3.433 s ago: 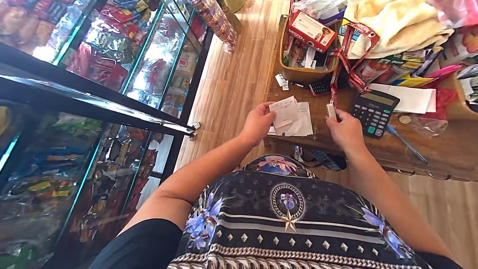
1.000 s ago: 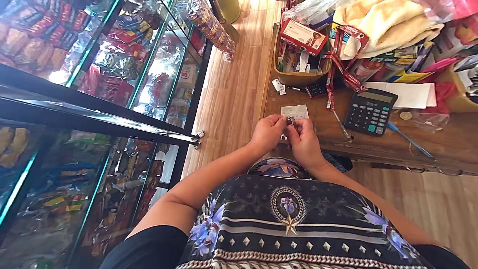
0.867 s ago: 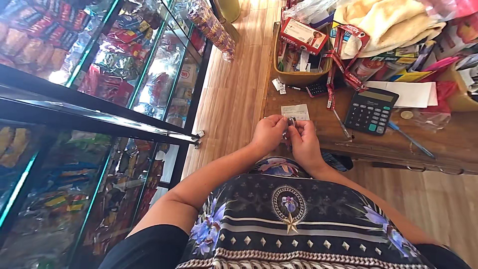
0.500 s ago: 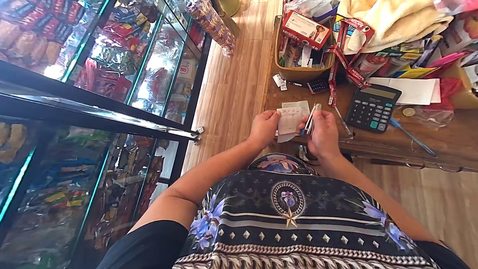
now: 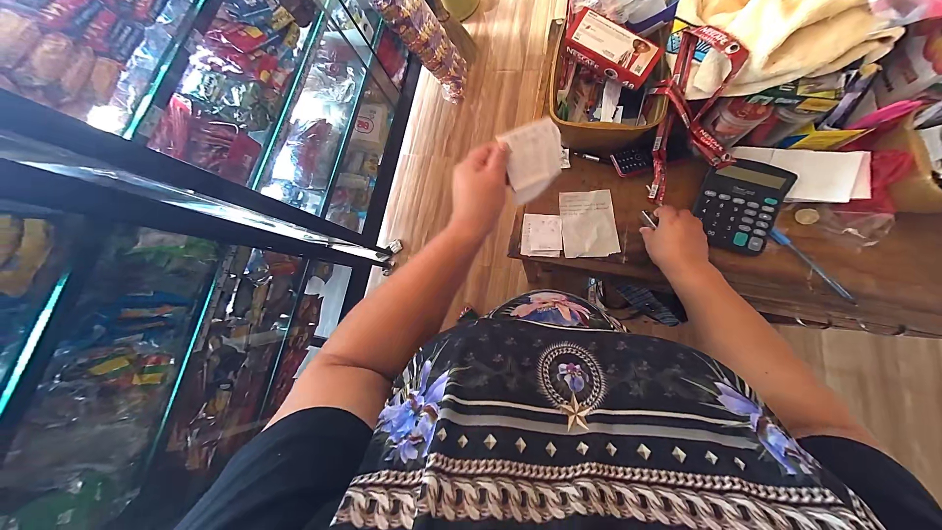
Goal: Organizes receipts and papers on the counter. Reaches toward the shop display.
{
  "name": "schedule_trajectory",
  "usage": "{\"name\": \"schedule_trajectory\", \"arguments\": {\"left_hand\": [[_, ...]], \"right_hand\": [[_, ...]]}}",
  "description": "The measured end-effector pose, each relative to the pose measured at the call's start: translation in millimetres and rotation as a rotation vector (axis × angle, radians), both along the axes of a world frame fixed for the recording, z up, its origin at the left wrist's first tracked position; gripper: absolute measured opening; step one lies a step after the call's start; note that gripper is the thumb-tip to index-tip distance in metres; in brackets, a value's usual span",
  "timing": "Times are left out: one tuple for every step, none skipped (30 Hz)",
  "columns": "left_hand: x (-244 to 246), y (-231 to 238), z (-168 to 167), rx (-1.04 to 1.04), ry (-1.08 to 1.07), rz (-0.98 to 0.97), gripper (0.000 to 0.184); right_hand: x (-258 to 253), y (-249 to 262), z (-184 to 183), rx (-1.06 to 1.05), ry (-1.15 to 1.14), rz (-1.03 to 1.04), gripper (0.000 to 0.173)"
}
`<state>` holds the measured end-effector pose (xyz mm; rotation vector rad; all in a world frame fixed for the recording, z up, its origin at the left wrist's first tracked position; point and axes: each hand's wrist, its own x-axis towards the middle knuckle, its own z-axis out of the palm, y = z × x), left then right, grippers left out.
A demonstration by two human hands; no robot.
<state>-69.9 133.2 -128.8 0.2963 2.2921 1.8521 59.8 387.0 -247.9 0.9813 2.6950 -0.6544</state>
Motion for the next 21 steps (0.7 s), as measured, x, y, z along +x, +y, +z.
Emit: {"name": "schedule_trajectory", "arguments": {"left_hand": [[-6.8, -3.8, 10.9, 0.028, 0.052, 0.03, 0.031], [-11.2, -6.6, 19.9, 0.063, 0.071, 0.056, 0.03], [-12.7, -8.7, 26.2, 0.084, 0.073, 0.072, 0.028], [-11.7, -10.1, 28.8, 0.077, 0.07, 0.072, 0.027], [-8.2, -10.5, 28.2, 0.043, 0.064, 0.055, 0.027], [-3.1, -10.1, 24.8, -0.018, 0.052, 0.016, 0.028], [3.1, -8.1, 19.2, -0.099, 0.039, -0.034, 0.029], [10.6, -4.7, 14.1, -0.187, 0.03, -0.09, 0.03], [18.5, -0.7, 10.3, -0.266, 0.018, -0.15, 0.031], [26.5, 3.3, 9.5, -0.331, 0.002, -0.21, 0.032], [33.0, 7.0, 9.7, -0.38, -0.01, -0.264, 0.032], [37.9, 10.1, 10.6, -0.414, -0.013, -0.306, 0.032], [41.5, 12.3, 11.3, -0.439, 0.0, -0.337, 0.032], [43.7, 13.5, 11.9, -0.461, 0.023, -0.361, 0.031], [44.7, 14.5, 12.9, -0.479, 0.053, -0.381, 0.031], [45.0, 15.2, 13.8, -0.497, 0.082, -0.394, 0.031], [44.9, 15.5, 14.4, -0.514, 0.106, -0.401, 0.031], [44.4, 15.7, 14.7, -0.528, 0.121, -0.403, 0.031], [44.3, 16.0, 14.6, -0.539, 0.129, -0.405, 0.031], [44.6, 16.1, 14.2, -0.548, 0.133, -0.412, 0.031], [45.2, 16.1, 13.3, -0.555, 0.14, -0.423, 0.031]], "right_hand": [[0.0, -0.3, 4.0, 0.001, 0.03, 0.003, 0.044], [0.4, -1.8, 10.7, -0.006, 0.091, 0.011, 0.043], [0.9, -4.8, 19.7, -0.028, 0.181, 0.028, 0.042], [1.2, -10.0, 30.6, -0.056, 0.294, 0.062, 0.039], [1.5, -17.5, 42.9, -0.087, 0.424, 0.112, 0.037], [1.7, -27.5, 55.1, -0.103, 0.568, 0.167, 0.034], [0.8, -38.4, 65.6, -0.106, 0.714, 0.224, 0.031], [-1.4, -48.9, 75.1, -0.122, 0.836, 0.274, 0.028], [-3.9, -58.2, 84.3, -0.165, 0.894, 0.308, 0.025], [-6.4, -65.6, 92.3, -0.231, 0.888, 0.323, 0.023], [-9.2, -70.5, 98.2, -0.308, 0.837, 0.316, 0.021], [-12.7, -73.6, 101.2, -0.374, 0.769, 0.296, 0.02], [-16.0, -75.4, 101.7, -0.417, 0.715, 0.279, 0.018], [-18.6, -77.1, 101.8, -0.444, 0.674, 0.265, 0.018], [-20.9, -78.8, 101.3, -0.456, 0.658, 0.254, 0.017], [-22.5, -80.7, 101.0, -0.46, 0.657, 0.245, 0.017], [-23.2, -82.4, 100.7, -0.459, 0.659, 0.237, 0.017], [-23.4, -83.8, 100.3, -0.453, 0.67, 0.231, 0.017], [-23.2, -84.8, 99.3, -0.445, 0.687, 0.228, 0.016], [-22.5, -85.3, 98.0, -0.442, 0.7, 0.228, 0.016], [-21.9, -85.1, 96.2, -0.44, 0.708, 0.231, 0.015]]}}
